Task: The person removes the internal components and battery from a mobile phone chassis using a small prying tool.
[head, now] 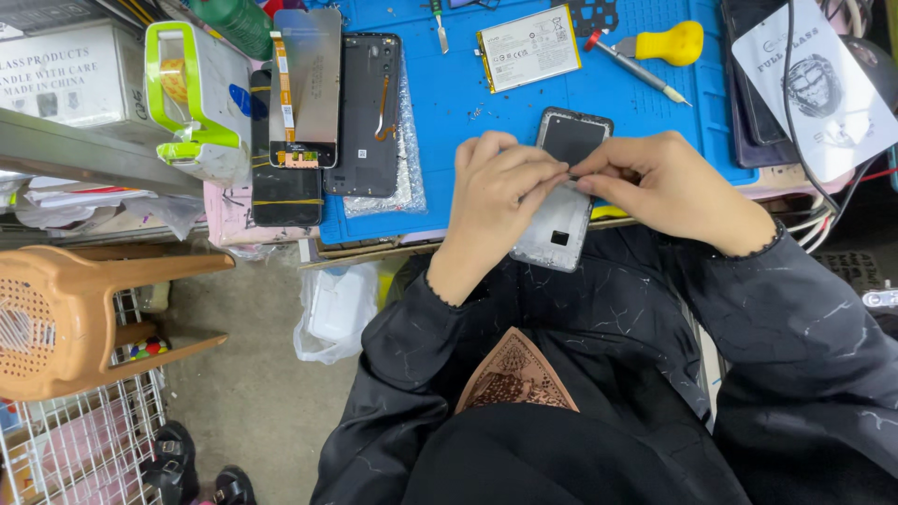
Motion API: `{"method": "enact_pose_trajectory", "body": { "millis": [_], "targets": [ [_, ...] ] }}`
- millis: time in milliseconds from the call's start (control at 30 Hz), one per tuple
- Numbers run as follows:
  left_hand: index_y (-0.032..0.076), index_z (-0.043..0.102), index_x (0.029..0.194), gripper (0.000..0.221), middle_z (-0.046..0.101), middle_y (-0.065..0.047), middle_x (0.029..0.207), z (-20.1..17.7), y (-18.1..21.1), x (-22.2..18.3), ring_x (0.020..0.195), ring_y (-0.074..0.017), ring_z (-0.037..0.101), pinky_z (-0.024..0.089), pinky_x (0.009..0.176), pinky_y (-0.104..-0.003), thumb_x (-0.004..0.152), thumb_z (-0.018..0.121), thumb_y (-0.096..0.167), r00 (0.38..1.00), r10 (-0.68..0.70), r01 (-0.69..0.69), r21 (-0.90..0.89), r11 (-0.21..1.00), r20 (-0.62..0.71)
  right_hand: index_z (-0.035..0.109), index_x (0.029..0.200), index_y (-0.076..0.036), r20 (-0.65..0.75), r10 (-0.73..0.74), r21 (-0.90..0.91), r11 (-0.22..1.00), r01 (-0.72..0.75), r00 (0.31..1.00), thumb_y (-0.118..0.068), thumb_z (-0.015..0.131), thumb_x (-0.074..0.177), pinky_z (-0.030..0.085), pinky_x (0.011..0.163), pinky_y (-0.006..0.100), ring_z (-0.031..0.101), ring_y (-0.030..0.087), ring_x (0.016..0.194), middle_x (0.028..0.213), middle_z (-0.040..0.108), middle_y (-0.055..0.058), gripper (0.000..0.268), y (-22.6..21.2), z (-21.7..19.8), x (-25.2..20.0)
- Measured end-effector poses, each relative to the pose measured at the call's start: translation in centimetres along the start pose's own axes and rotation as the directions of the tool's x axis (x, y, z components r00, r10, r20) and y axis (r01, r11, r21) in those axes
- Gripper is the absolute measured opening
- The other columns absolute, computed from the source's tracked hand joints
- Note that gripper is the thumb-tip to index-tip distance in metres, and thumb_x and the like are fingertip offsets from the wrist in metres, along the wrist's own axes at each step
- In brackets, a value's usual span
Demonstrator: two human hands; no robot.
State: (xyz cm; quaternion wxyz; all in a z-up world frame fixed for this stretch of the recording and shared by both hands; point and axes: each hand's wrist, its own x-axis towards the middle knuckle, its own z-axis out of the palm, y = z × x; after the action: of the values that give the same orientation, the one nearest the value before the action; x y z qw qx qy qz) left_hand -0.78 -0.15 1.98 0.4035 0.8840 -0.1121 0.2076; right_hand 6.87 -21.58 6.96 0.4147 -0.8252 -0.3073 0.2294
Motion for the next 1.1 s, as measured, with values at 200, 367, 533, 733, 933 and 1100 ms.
{"method": "enact_pose_trajectory", "body": {
  "millis": [200, 367, 533, 733, 933, 1100],
  "targets": [
    [0.016, 0.080, 0.100, 0.009, 0.074, 0.006, 0.096, -2.0, -0.6, -0.3, 0.101, -0.0195, 0.057, 0.037, 0.098, -0.041, 0.093, 0.077, 0.021, 0.994, 0.061, -0.044, 0.181, 0.983, -0.088, 0.073, 0.122, -0.005, -0.044, 0.050, -0.082, 0.995, -0.053, 0.998, -0.013, 0.064, 0.101, 0.039, 0.051, 0.028, 0.049, 0.007, 0.059, 0.070, 0.064, 0.009, 0.024, 0.5, -0.7, -0.3],
    [0.010, 0.074, 0.115, 0.029, 0.069, -0.003, 0.120, -1.5, -1.4, 0.6, 0.119, -0.0231, 0.056, 0.036, 0.106, -0.042, 0.095, 0.073, 0.032, 0.982, -0.173, 0.184, 0.192, 0.964, -0.073, 0.072, 0.128, -0.005, -0.156, -0.016, -0.274, 0.961, -0.028, 0.988, -0.013, 0.065, 0.102, 0.042, 0.054, 0.033, 0.055, 0.018, 0.056, 0.071, 0.065, 0.016, 0.028, 2.0, -1.2, 1.7],
    [0.014, 0.074, 0.128, 0.038, 0.056, -0.012, 0.150, 1.3, -1.0, 1.1, 0.139, -0.0329, 0.044, 0.026, 0.118, -0.052, 0.095, 0.070, 0.033, 0.999, -0.044, 0.041, 0.148, 0.988, 0.014, 0.076, 0.126, -0.006, -0.120, -0.112, -0.372, 0.926, 0.060, 0.986, -0.013, 0.067, 0.101, 0.047, 0.059, 0.036, 0.063, 0.024, 0.061, 0.080, 0.070, 0.018, 0.027, 3.3, -1.3, 3.9],
    [0.019, 0.076, 0.126, 0.036, 0.060, -0.006, 0.148, 1.7, -1.6, 1.0, 0.145, -0.0305, 0.043, 0.022, 0.123, -0.055, 0.097, 0.067, 0.038, 0.986, -0.110, 0.085, 0.198, 0.976, 0.123, 0.073, 0.128, -0.006, -0.073, -0.008, -0.248, 0.969, -0.010, 0.997, -0.014, 0.067, 0.102, 0.053, 0.068, 0.030, 0.072, 0.018, 0.076, 0.097, 0.077, 0.016, 0.028, 4.1, -1.8, 4.2],
    [0.018, 0.076, 0.125, 0.036, 0.061, -0.005, 0.147, 1.6, -1.6, 1.1, 0.144, -0.0306, 0.044, 0.022, 0.123, -0.056, 0.097, 0.066, 0.038, 0.989, -0.102, 0.079, 0.194, 0.978, 0.110, 0.072, 0.130, -0.005, -0.049, 0.003, -0.123, 0.992, -0.009, 0.999, -0.012, 0.066, 0.102, 0.054, 0.076, 0.027, 0.072, 0.014, 0.088, 0.104, 0.078, 0.013, 0.029, 4.2, -1.8, 3.9],
    [0.018, 0.076, 0.124, 0.036, 0.062, -0.005, 0.147, 1.6, -1.7, 1.1, 0.144, -0.0305, 0.044, 0.023, 0.123, -0.056, 0.097, 0.067, 0.038, 0.990, -0.096, 0.074, 0.189, 0.979, 0.107, 0.074, 0.128, -0.007, -0.063, 0.045, -0.224, 0.973, -0.058, 0.997, -0.012, 0.067, 0.101, 0.052, 0.067, 0.029, 0.071, 0.016, 0.075, 0.096, 0.078, 0.014, 0.029, 3.6, -1.7, 4.2]
  ]
}}
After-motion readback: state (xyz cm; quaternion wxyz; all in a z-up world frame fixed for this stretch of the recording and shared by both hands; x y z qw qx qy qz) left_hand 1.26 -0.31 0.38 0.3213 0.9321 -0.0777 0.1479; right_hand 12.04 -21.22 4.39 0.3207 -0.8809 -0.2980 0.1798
